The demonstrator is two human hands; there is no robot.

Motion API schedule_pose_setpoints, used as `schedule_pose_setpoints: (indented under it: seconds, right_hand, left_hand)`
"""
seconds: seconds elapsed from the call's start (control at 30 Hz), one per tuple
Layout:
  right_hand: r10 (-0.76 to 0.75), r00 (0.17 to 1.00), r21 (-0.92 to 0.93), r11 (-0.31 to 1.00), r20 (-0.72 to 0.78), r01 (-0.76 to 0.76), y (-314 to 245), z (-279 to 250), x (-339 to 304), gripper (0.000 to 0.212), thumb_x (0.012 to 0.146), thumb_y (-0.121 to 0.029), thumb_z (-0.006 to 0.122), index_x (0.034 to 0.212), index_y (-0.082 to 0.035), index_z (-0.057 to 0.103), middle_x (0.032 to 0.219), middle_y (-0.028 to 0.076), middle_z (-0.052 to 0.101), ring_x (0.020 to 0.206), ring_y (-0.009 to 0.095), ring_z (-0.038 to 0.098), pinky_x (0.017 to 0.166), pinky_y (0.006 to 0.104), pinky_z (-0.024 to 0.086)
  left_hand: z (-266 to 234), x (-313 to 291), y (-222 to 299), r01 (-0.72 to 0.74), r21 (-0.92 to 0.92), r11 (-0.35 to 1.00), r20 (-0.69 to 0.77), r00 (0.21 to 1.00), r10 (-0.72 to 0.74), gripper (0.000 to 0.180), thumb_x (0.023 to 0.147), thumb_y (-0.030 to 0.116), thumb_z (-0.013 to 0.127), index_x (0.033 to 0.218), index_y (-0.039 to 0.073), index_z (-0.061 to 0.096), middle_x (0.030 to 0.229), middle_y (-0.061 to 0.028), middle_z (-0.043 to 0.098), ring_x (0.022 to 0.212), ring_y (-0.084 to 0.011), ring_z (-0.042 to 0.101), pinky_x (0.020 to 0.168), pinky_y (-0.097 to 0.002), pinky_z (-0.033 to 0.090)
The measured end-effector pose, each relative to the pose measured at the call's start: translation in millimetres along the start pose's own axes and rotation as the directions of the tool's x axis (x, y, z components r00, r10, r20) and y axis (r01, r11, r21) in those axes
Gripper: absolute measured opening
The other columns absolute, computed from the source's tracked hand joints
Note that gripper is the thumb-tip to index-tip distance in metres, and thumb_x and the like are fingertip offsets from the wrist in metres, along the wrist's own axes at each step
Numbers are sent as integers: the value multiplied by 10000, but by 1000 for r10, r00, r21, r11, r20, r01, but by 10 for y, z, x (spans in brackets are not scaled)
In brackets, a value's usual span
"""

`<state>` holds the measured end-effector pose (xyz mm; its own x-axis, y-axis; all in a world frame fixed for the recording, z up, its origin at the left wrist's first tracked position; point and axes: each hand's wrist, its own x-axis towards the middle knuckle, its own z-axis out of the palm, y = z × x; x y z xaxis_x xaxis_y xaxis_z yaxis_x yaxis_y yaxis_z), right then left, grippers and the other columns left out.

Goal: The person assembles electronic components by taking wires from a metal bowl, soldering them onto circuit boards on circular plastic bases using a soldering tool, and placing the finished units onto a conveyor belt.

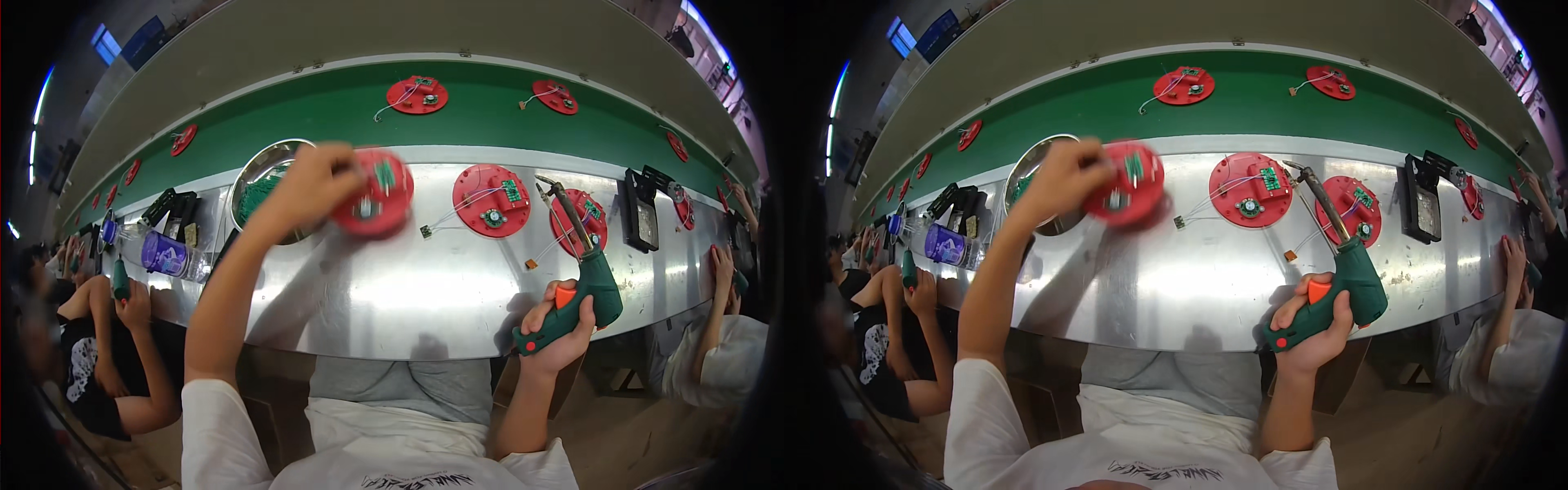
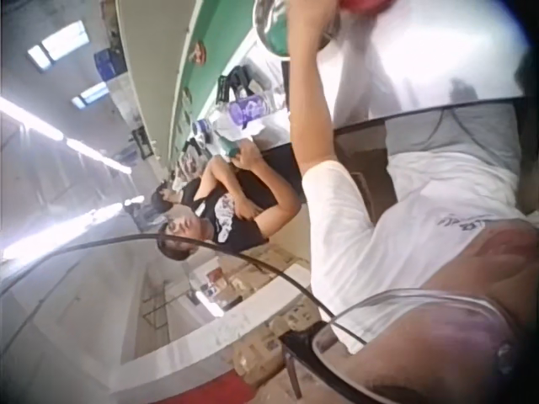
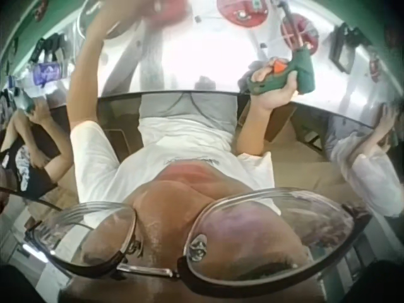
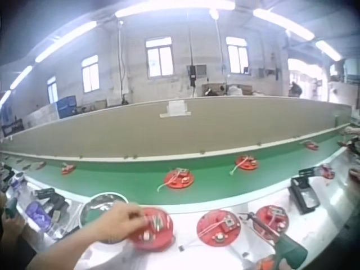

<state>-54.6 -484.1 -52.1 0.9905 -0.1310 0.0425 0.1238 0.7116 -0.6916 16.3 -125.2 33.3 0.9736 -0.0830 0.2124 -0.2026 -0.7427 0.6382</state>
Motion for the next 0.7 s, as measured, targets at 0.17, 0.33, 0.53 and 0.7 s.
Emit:
schedule_pose_setpoints:
  seconds: [0.17,0.33,0.53,0.7]
  right_hand:
    - [-22,1000,-32,999,4,22,68,69,60,437,1046,-406,331,1088,-12,513,941,113,548,446,147,493,389,287,424]
    - [-49,999,3,999,-23,49,106,79,72,436,1030,-399,356,1081,7,505,916,150,559,460,180,527,408,321,467]
    - [4,992,82,997,-127,6,131,7,36,474,1027,-466,340,1059,-29,522,791,104,580,434,177,477,398,311,407]
    - [-54,993,44,997,-109,59,78,-156,20,442,1051,-434,345,1112,-30,514,912,90,565,453,113,483,389,231,386]
  left_hand:
    - [-278,1197,-580,270,399,876,-324,936,-140,255,840,205,634,900,-34,700,839,-200,706,779,-300,705,723,-399,563]
    - [-156,1992,-848,391,604,695,-596,800,69,323,838,265,625,988,-7,714,1044,-297,688,983,-425,684,840,-517,556]
    - [745,2332,-368,274,476,836,-219,957,-190,421,838,372,655,1058,18,717,1080,-238,692,1034,-387,682,889,-482,556]
    - [1097,2393,-213,234,349,907,-304,944,-126,232,808,165,657,993,41,720,1035,-241,700,991,-401,689,855,-477,572]
